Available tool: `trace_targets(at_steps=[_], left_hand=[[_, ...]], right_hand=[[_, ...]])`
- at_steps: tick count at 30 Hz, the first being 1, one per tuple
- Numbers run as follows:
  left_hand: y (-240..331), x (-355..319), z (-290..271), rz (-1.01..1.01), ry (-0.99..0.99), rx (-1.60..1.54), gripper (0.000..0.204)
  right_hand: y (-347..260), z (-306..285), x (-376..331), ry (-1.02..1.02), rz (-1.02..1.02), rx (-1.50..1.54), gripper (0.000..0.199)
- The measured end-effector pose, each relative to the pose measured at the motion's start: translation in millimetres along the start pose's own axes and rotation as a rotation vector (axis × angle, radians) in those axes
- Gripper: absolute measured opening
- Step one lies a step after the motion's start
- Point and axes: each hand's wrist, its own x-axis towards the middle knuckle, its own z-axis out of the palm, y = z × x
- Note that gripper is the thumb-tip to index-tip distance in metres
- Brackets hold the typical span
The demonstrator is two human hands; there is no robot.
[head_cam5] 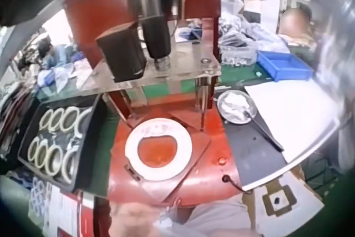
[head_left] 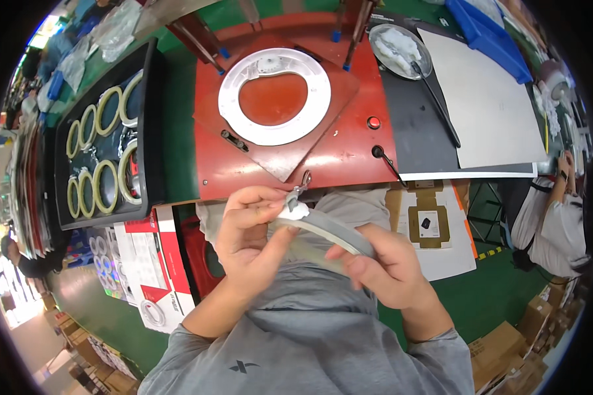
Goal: Applying adhesive to circular rings and using a mechanical press for assembly.
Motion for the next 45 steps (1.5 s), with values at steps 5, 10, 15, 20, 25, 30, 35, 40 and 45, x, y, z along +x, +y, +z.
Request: trace_targets(at_steps=[5, 10, 15, 20, 25, 30, 35, 40, 45], left_hand=[[4.2, 14.2, -21.6, -0.012, -0.206, 0.087, 0.039], [35.6, 48.6, -26.0, 0.052, -0.535, 0.263, 0.048], [31.0, 43.9, -18.0, -0.165, -0.603, 0.183, 0.031], [28.1, 25.3, -32.8, -0.172, -0.596, 0.200, 0.031], [13.6, 4.0, -31.5, -0.288, -0.249, -0.138, 0.037], [10.6, 1.8, -17.6, -0.324, -0.161, -0.195, 0.039], [11.0, 5.5, -27.3, -0.303, -0.217, -0.175, 0.037], [14.0, 0.2, -36.5, -0.266, -0.266, -0.117, 0.037], [1.3, -9.4, -36.0, -0.335, -0.342, -0.339, 0.038]], right_hand=[[-6.2, -1.4, 7.9, 0.106, -0.334, -0.317, 0.022], [-22.9, -1.3, 9.2, 0.114, -0.322, -0.519, 0.025], [-30.5, -13.5, 11.9, 0.029, -0.383, -0.512, 0.030], [-30.5, -16.8, 11.6, 0.061, -0.315, -0.400, 0.040], [-11.0, -2.8, 13.3, 0.315, -0.373, -0.657, 0.051], [-1.3, -4.7, 22.9, 0.304, -0.665, -0.811, 0.054], [-4.3, 27.2, 29.1, 0.456, -0.426, 0.175, 0.048], [-19.9, 5.2, 24.4, 0.241, -0.232, -0.187, 0.034], [-7.3, -2.8, 23.3, 0.314, -0.476, -0.020, 0.030]])
